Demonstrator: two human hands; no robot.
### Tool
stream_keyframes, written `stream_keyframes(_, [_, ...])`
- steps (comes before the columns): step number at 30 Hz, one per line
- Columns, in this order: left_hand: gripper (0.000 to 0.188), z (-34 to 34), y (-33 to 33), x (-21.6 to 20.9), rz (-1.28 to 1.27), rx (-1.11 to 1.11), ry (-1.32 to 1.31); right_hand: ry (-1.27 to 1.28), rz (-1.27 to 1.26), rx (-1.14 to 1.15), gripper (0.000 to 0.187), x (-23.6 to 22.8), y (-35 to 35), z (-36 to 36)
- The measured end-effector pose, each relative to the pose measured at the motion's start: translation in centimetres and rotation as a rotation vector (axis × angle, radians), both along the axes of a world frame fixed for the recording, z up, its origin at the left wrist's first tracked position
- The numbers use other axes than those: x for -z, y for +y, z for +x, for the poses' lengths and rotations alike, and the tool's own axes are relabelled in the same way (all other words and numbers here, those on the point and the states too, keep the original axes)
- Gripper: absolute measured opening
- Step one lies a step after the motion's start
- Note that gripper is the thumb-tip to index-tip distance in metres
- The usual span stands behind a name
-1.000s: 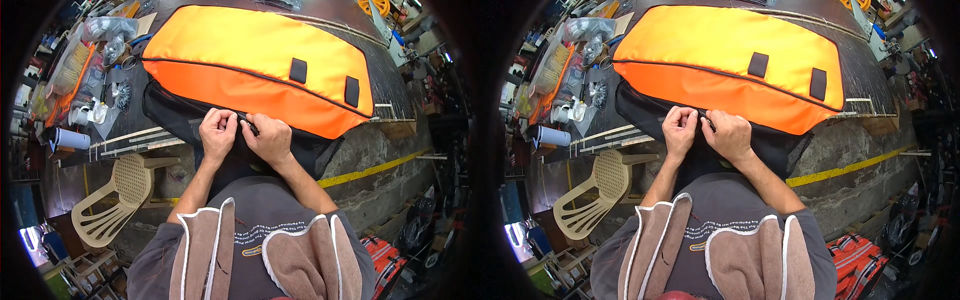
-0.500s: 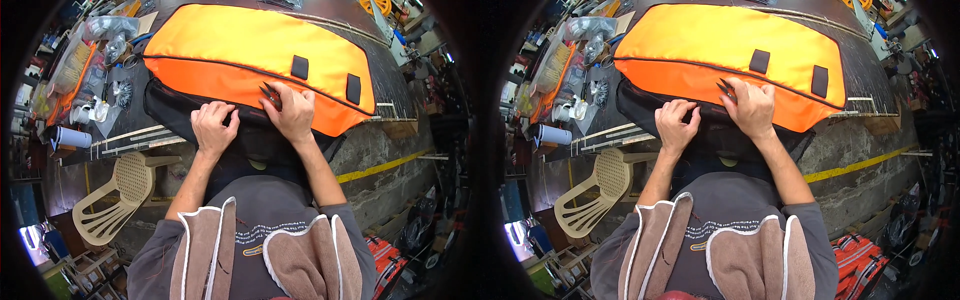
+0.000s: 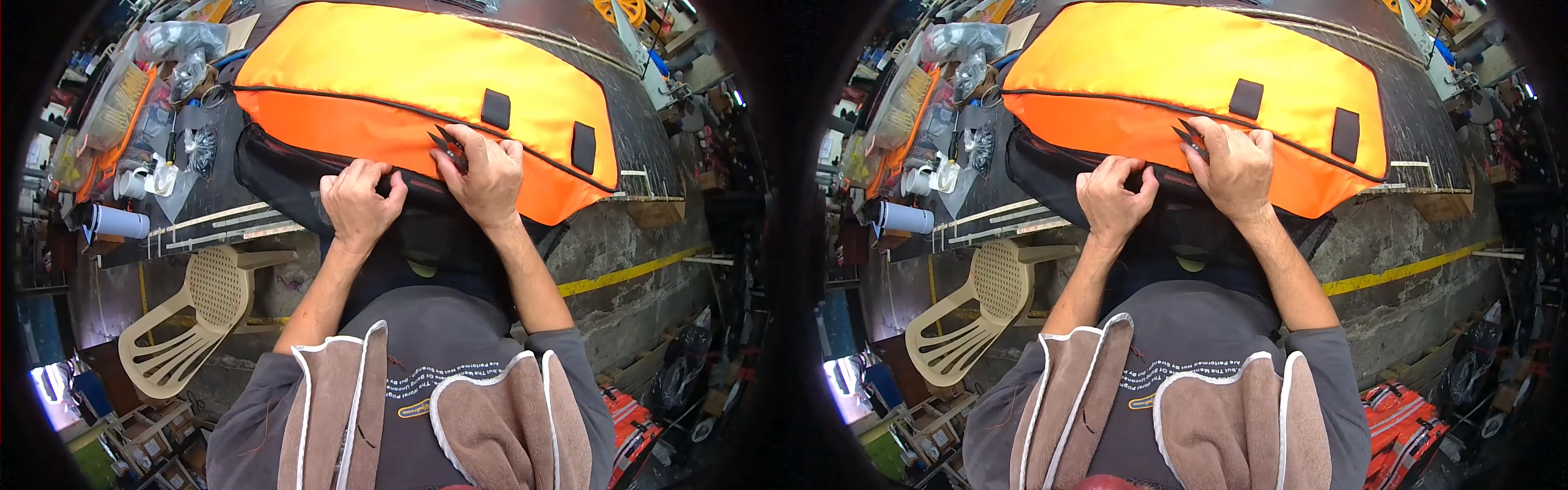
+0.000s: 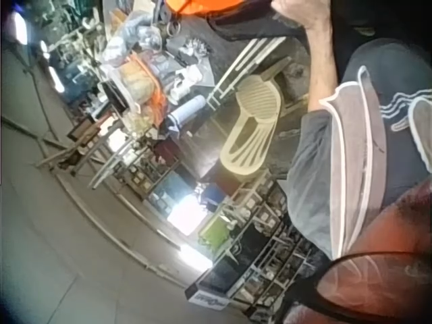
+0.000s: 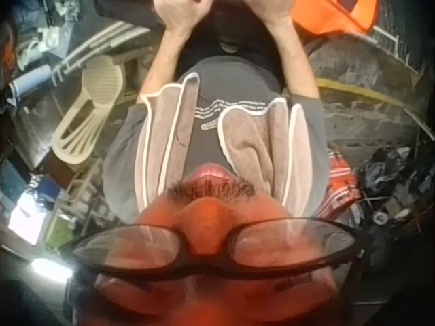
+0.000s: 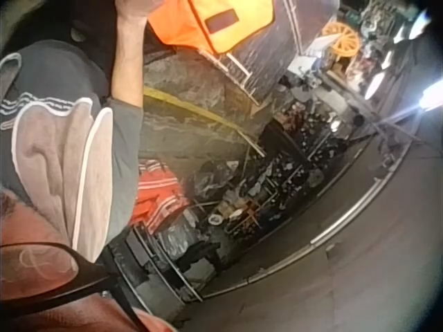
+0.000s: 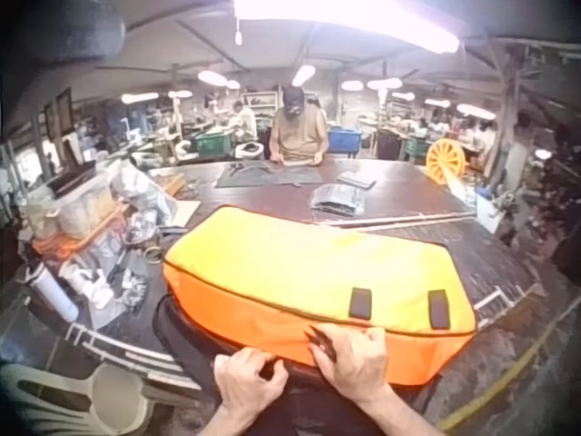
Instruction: Inspecting and trimming loose threads from a bright orange trauma kit medical bag using thread snips in a factory setting.
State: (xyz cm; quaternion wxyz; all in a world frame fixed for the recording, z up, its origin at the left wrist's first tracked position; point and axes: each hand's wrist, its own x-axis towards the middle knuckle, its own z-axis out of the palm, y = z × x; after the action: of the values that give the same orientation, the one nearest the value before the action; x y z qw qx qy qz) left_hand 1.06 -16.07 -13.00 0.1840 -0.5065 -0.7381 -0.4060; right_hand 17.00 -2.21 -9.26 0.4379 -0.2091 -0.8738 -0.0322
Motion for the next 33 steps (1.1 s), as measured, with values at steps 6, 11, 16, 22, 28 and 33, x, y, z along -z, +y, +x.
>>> stream_keyframes(6, [0.013,0.1,0.8,-0.3,-0.066,-0.050,-0.015,-0.012,-0.051,-0.009,0.045,-0.6,-0.5,0.2])
stream_keyframes(11, [0.012,0.0,0.8,0.8,0.005,0.061,-0.249,-0.007,-0.095,-0.037,0.040,-1.2,-1.1,0.4])
stream_keyframes(16, [0.007,0.7,-0.8,1.5,0.137,0.210,-0.618,0.015,-0.300,-0.116,0.028,-0.5,-3.1,1.0])
stream_keyframes(22, [0.004,1.1,-1.3,2.1,0.225,0.268,-0.748,-0.076,-0.343,-0.131,0.019,0.8,-5.7,0.2])
stream_keyframes(28, [0.006,1.0,-1.2,3.1,0.259,0.281,-0.782,-0.084,-0.371,-0.079,0.023,1.3,-6.6,-0.8])
stream_keyframes(33, [0.008,1.1,-1.0,3.0,0.240,0.245,-0.812,-0.085,-0.387,-0.054,0.024,1.6,-6.8,-1.3])
